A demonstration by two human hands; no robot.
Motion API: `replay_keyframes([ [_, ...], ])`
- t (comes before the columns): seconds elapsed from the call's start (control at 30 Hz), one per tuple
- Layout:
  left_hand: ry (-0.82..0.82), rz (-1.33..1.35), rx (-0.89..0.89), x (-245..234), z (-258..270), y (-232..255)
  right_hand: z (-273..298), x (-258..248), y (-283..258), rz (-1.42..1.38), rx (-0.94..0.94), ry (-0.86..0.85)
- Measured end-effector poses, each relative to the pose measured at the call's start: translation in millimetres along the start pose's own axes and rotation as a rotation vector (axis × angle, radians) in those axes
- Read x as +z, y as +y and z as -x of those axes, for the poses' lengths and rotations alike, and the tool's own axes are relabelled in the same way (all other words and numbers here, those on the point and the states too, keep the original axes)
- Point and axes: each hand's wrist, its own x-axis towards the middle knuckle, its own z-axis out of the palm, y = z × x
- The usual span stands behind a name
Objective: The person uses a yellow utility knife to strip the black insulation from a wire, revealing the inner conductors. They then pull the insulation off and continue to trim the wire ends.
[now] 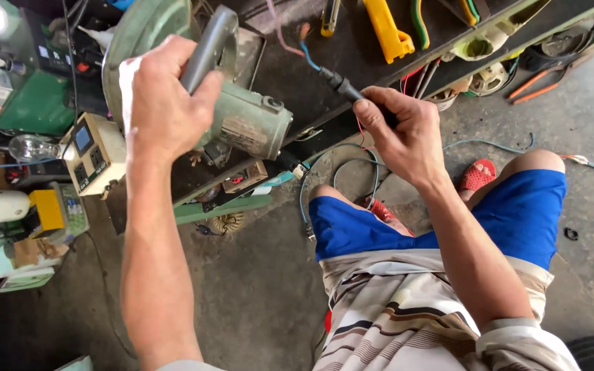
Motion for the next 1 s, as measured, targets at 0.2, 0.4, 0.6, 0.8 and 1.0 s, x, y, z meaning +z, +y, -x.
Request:
replay_keyframes([
  [0.2,-0.067,0.137,0.091,-39.5,10.9,-11.0,7.5,-10.6,10.8,-0.029,0.015,-0.080],
  [0.4,-0.099,0.106,0.095,-49.5,3.0,-30.6,5.0,-10.5,5.7,-0.042,-0.099,-0.106],
  [0.6,-0.008,0.106,0.180,-47.2,11.7,-19.9,6.9,3.8,5.8,0.011,-0.277,-0.079],
  [0.8,0.217,-0.193,0.322,-38.0,21.5,-9.0,1.3,15.2,-2.0,0.046,-0.230,-0.083],
  [1.0,0.258,-0.247,0.425,-16.8,18.1,6.2,-6.5,18.8,-2.0,0.053,-0.197,-0.066],
])
